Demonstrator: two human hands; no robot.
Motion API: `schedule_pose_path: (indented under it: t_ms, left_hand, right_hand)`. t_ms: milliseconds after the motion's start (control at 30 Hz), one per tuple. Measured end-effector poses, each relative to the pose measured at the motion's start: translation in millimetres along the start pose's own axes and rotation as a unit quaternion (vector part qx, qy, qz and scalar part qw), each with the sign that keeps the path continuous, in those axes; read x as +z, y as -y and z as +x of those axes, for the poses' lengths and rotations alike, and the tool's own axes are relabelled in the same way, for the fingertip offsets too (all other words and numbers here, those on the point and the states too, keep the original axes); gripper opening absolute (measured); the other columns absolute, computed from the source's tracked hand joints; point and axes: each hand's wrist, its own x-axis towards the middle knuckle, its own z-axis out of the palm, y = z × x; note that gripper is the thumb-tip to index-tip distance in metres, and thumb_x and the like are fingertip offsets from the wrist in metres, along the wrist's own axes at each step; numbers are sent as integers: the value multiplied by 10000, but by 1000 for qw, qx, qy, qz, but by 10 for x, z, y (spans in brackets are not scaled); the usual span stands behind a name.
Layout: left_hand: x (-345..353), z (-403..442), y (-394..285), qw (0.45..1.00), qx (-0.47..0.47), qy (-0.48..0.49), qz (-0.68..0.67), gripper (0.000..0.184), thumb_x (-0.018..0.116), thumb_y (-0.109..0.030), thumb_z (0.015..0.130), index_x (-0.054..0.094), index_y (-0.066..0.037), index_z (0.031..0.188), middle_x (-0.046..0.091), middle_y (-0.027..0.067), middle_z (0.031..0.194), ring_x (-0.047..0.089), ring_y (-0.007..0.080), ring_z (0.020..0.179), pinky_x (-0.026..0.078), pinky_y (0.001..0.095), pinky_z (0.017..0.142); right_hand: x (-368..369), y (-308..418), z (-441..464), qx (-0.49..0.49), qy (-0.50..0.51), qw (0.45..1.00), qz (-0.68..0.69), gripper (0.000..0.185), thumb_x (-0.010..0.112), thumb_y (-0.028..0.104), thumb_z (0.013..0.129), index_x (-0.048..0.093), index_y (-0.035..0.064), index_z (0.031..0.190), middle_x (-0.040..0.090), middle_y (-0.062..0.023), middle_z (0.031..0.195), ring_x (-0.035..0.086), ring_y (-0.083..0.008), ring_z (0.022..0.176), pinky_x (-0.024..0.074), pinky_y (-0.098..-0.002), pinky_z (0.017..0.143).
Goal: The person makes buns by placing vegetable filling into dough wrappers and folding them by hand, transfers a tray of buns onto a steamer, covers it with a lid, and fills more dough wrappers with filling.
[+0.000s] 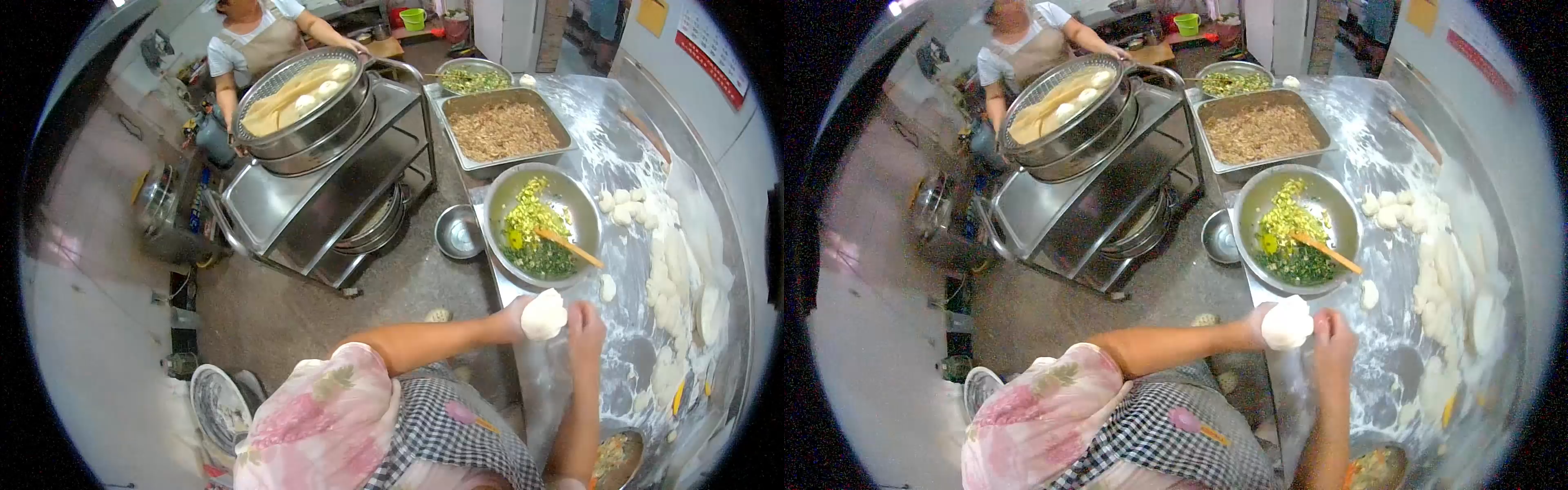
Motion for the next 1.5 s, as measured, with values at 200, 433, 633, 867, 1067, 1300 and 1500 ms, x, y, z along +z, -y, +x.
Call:
schedule_pose_path:
  t_ms: [200,433,633,867,1067,1300,1500]
  left_hand:
    - [-856,265,-20,993,51,-102,-17,281,641,-166,765,586,-121,1037,587,81,993,529,254,997,400,391,908]
    - [-2045,320,-524,973,-14,-150,173,467,673,-39,763,451,-50,1175,592,97,1022,607,182,906,527,304,771]
    - [-2784,497,-281,965,6,-96,242,412,651,-11,765,472,-27,1135,599,94,940,615,183,789,524,323,726]
    - [-2921,650,-328,976,18,-15,217,352,632,-32,786,490,-29,1108,597,77,916,600,177,792,509,308,701]
    - [-2663,652,-675,978,-126,-148,-79,307,600,-52,801,493,-44,1089,578,72,929,586,179,817,497,303,703]
    - [-2923,573,-408,969,-167,-38,180,339,561,-107,849,434,-59,1160,548,71,1060,557,199,962,465,294,830]
    - [-2767,466,-547,970,-163,-160,-82,366,584,-49,824,447,-58,1164,583,89,1000,599,201,859,510,325,750]
  right_hand:
    - [108,-77,891,-126,-12,933,-338,285,574,188,809,580,66,1066,599,-114,998,534,-307,937,427,-398,804]
    - [360,-345,1642,-187,89,835,-509,183,502,134,822,588,48,959,604,-86,922,533,-273,937,409,-412,825]
    - [311,90,1754,-77,300,794,-523,194,468,87,828,543,55,1004,604,-101,740,624,-264,683,494,-393,552]
    - [613,123,2060,-84,254,796,-543,158,465,77,818,511,104,967,571,-98,670,610,-258,607,493,-370,514]
    - [481,322,1915,-94,348,782,-508,163,480,90,806,557,86,949,589,-117,742,611,-262,637,501,-378,554]
    - [363,503,2151,16,295,794,-531,140,525,85,762,610,92,873,628,-121,765,637,-279,715,514,-393,612]
    - [287,317,2292,-4,230,828,-511,92,546,110,755,597,79,825,629,-133,778,628,-308,723,508,-407,621]
